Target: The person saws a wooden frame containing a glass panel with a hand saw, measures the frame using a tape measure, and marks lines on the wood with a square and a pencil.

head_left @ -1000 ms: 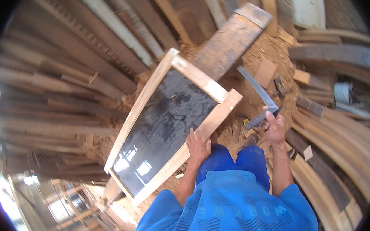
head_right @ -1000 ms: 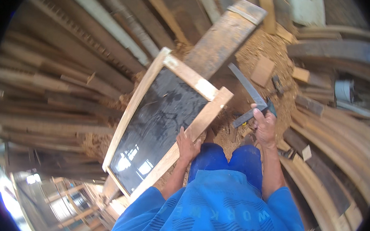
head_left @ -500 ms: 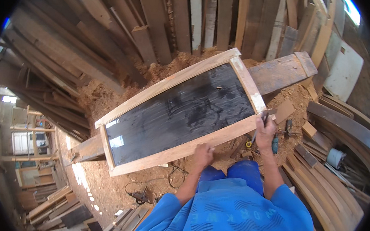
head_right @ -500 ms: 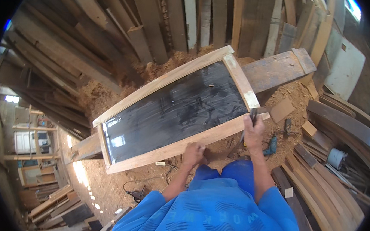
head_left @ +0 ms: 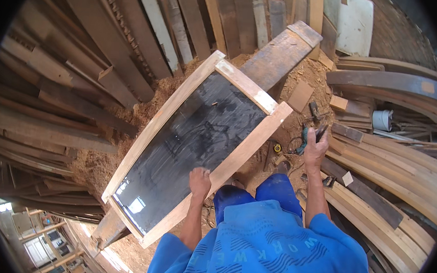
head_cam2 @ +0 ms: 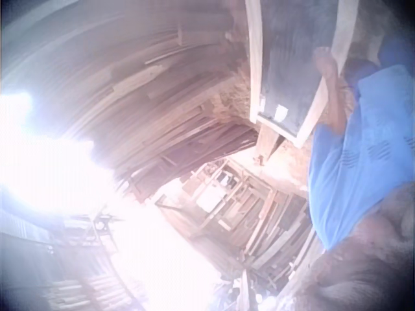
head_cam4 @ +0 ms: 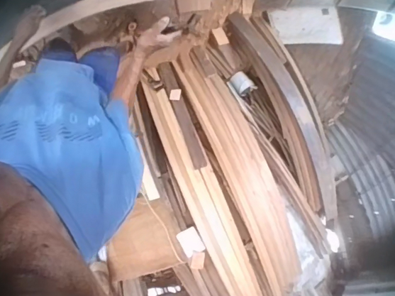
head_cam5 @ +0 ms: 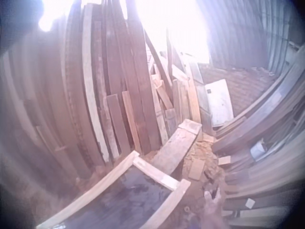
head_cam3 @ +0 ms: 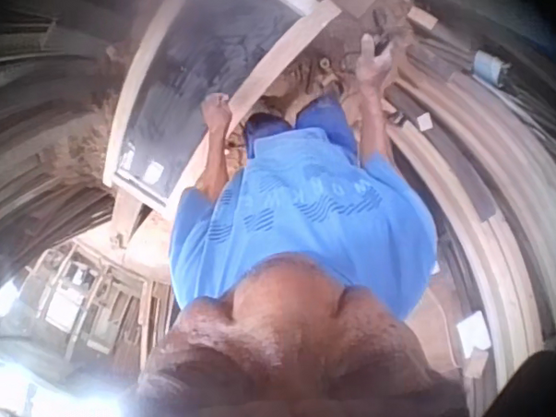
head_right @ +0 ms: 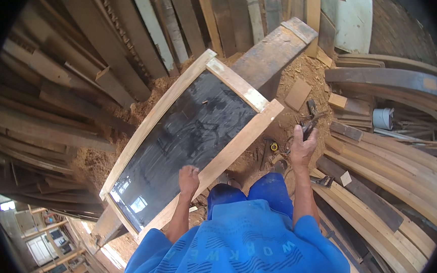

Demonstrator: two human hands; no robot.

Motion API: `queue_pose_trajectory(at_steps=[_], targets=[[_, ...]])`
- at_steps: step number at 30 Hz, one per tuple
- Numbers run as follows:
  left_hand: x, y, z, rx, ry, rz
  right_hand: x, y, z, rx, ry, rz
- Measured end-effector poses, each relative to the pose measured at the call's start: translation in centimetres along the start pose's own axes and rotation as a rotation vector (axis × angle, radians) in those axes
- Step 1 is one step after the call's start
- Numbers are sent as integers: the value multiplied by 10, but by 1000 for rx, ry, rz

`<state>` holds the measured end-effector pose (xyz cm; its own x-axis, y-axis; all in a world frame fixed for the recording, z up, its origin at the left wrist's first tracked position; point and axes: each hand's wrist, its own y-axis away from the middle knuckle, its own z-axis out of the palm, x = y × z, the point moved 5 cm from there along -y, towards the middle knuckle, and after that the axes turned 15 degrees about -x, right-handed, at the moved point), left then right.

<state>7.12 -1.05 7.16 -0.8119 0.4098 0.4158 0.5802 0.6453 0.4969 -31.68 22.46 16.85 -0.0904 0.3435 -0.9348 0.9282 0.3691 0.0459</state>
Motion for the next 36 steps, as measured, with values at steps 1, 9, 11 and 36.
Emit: queue_pose_trajectory(at_steps=[1,9,11,36], targets=[[9,-9,4,-9,-13,7,4,-1,-7,12,-4,12],[147,-72,73,70,-31,264,79,-40,-39,15,-515,75],[174,-90,94,33,-28,257,112,-47,-28,-108,-646,197],[275,-172,99,-76,-255,529,172,-31,112,-383,-520,407]])
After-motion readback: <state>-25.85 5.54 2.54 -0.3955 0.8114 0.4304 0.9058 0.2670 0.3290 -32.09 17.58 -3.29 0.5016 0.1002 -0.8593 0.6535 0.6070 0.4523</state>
